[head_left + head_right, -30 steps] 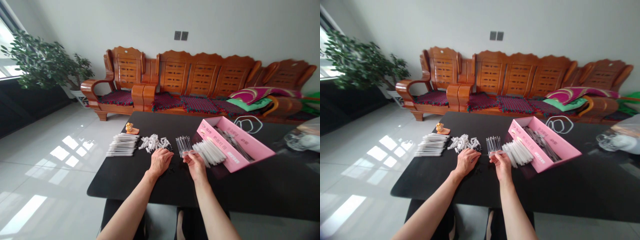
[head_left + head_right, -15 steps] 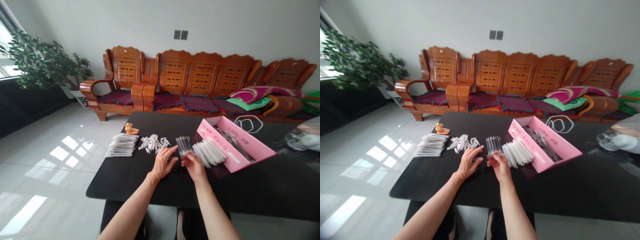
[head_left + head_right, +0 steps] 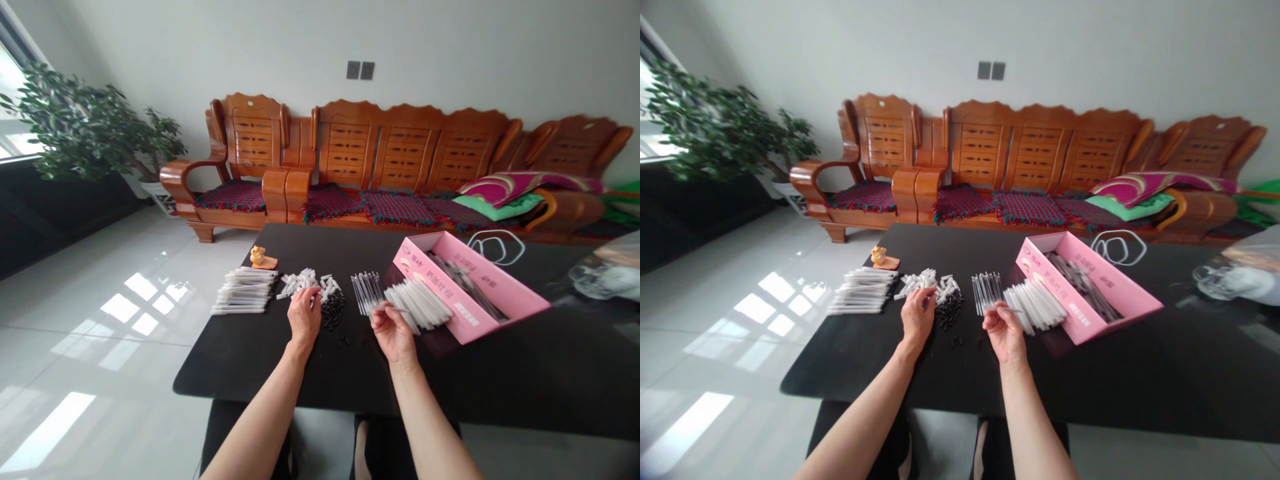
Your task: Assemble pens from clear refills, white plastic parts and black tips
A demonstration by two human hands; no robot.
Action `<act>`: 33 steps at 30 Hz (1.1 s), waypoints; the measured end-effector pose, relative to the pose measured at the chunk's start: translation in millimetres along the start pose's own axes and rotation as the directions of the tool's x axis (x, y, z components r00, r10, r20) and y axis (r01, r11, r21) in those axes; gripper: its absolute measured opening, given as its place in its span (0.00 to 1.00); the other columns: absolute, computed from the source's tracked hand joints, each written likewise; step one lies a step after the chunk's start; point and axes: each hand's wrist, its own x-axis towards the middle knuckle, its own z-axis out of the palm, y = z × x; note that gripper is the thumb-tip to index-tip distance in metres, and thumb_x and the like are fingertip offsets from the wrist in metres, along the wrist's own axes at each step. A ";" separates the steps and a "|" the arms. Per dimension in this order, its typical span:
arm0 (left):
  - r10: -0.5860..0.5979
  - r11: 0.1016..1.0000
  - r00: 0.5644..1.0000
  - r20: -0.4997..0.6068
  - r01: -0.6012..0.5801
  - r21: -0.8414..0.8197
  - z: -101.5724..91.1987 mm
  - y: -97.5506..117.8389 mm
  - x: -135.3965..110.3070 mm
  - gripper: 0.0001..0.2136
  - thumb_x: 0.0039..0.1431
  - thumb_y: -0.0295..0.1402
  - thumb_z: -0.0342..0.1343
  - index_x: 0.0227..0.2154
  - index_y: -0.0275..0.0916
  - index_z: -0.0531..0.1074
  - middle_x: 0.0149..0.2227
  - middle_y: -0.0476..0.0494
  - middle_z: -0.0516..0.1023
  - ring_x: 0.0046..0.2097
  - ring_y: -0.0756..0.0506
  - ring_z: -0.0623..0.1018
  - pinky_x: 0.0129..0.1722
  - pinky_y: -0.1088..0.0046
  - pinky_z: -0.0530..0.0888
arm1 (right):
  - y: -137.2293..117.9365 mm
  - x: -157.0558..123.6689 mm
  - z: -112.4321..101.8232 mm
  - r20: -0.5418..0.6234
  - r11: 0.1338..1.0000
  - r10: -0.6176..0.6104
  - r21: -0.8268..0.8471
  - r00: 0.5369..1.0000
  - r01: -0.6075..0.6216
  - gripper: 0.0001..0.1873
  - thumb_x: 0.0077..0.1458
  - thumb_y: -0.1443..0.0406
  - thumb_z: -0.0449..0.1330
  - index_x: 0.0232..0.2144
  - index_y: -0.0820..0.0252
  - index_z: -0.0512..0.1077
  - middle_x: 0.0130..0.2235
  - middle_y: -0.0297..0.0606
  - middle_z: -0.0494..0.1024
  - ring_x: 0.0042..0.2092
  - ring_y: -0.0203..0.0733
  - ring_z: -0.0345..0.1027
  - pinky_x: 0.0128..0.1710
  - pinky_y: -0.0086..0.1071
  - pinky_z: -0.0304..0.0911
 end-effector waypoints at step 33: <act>0.032 0.996 0.996 0.082 -0.038 0.076 1.8 -4.2 0.8 0.06 0.61 0.31 0.53 0.38 0.39 0.74 0.33 0.43 0.76 0.37 0.43 0.73 0.40 0.67 0.69 | 6.5 0.8 0.5 0.120 0.994 0.006 -0.109 0.993 0.007 0.07 0.49 0.69 0.65 0.34 0.60 0.76 0.28 0.38 0.83 0.24 0.37 0.75 0.22 0.27 0.71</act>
